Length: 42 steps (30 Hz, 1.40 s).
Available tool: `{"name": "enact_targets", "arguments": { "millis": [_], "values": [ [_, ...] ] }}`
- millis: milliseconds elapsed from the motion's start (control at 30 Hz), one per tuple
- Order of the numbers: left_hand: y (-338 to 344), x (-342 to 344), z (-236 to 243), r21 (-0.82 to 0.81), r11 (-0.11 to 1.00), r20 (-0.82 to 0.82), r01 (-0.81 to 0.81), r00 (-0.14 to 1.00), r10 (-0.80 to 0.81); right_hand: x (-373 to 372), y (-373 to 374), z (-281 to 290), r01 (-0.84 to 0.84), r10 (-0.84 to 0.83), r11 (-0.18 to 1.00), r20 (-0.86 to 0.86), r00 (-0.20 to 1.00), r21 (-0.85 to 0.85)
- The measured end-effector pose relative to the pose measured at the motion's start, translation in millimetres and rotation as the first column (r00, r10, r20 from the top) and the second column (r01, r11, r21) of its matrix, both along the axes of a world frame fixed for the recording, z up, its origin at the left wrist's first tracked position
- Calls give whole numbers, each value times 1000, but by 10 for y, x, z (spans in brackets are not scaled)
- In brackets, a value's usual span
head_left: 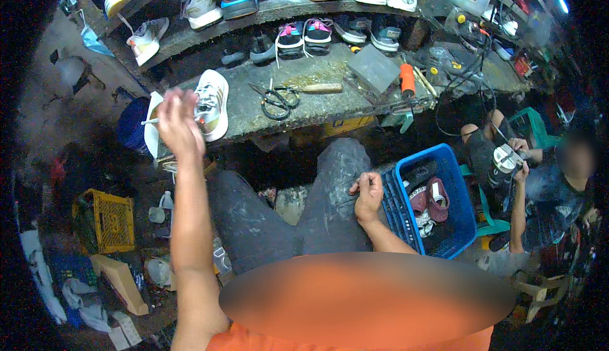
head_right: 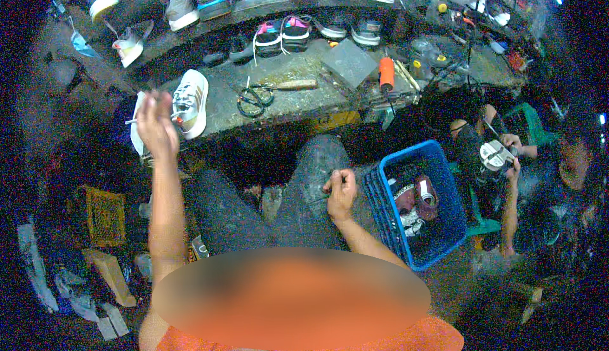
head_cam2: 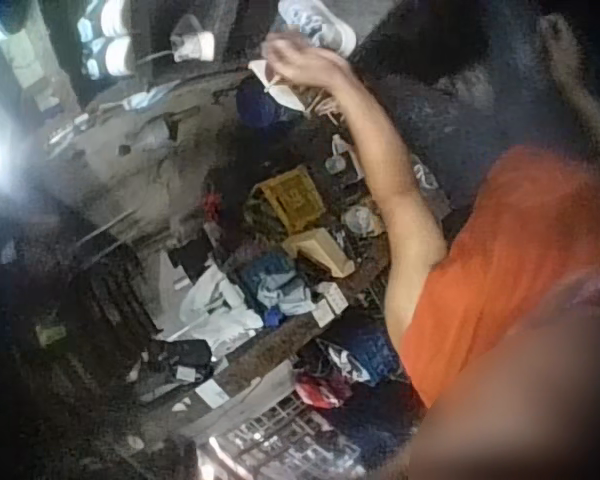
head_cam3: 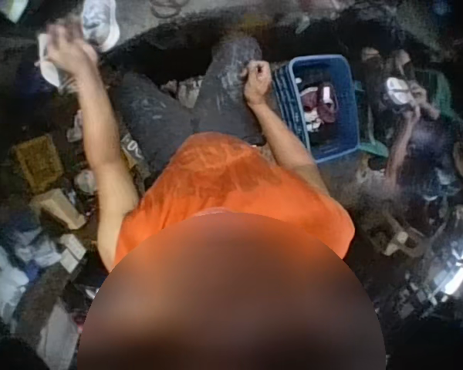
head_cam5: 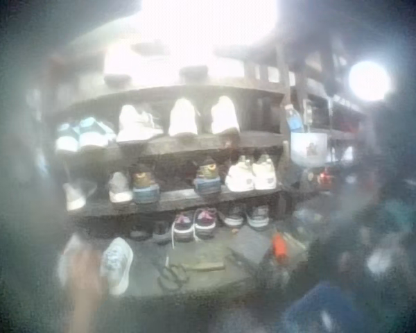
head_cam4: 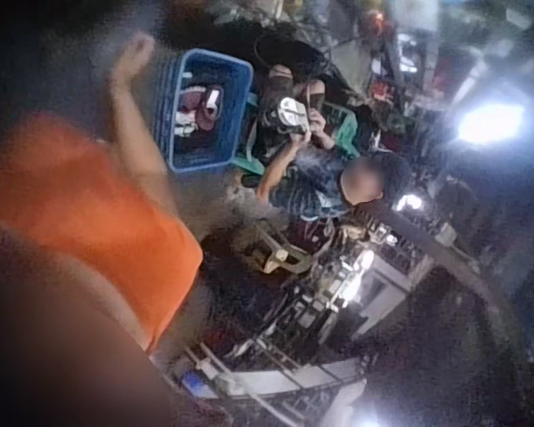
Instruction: The person applies glue to the sole of a white sneaker using a small stick, then presses the sole to the upper. They repeat the process on a second white sneaker and then handle a black sneaker, pressing its sole and upper together. The person places the finished white sneakers on a nearby shelf.
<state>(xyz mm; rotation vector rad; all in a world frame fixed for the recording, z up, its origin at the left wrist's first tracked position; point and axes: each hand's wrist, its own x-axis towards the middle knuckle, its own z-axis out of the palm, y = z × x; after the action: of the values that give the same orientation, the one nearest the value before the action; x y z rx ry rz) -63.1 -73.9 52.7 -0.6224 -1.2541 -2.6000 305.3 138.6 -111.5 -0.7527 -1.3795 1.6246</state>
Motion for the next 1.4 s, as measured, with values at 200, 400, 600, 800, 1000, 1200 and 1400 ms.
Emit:
{"name": "enact_targets", "arguments": {
  "millis": [200,400,600,800,1000,1200,1400],
  "values": [
    [133,1769,-955,-216,898,534,384,816,-221,54,-13,110,-108,68,979,226,972,170],
    [438,2180,-1515,-756,398,346,519,834,-429,79,29,231,-45,-79,924,304,949,380],
    [709,2194,-1450,-591,320,508,741,649,-566,369,94,471,-159,-120,805,419,900,572],
    [883,2379,-1179,-334,330,514,883,464,-721,173,-182,580,-331,250,917,323,913,224],
    [920,2294,-1148,-319,279,570,906,419,-707,-69,-176,390,-459,510,768,-7,860,-446],
    [434,1975,-1425,-153,356,655,922,364,-662,-391,-328,218,-625,716,661,101,691,-415],
    [122,1762,-1620,-126,412,603,902,400,-690,-586,-482,235,-702,798,478,-73,598,-528]
  ]
}}
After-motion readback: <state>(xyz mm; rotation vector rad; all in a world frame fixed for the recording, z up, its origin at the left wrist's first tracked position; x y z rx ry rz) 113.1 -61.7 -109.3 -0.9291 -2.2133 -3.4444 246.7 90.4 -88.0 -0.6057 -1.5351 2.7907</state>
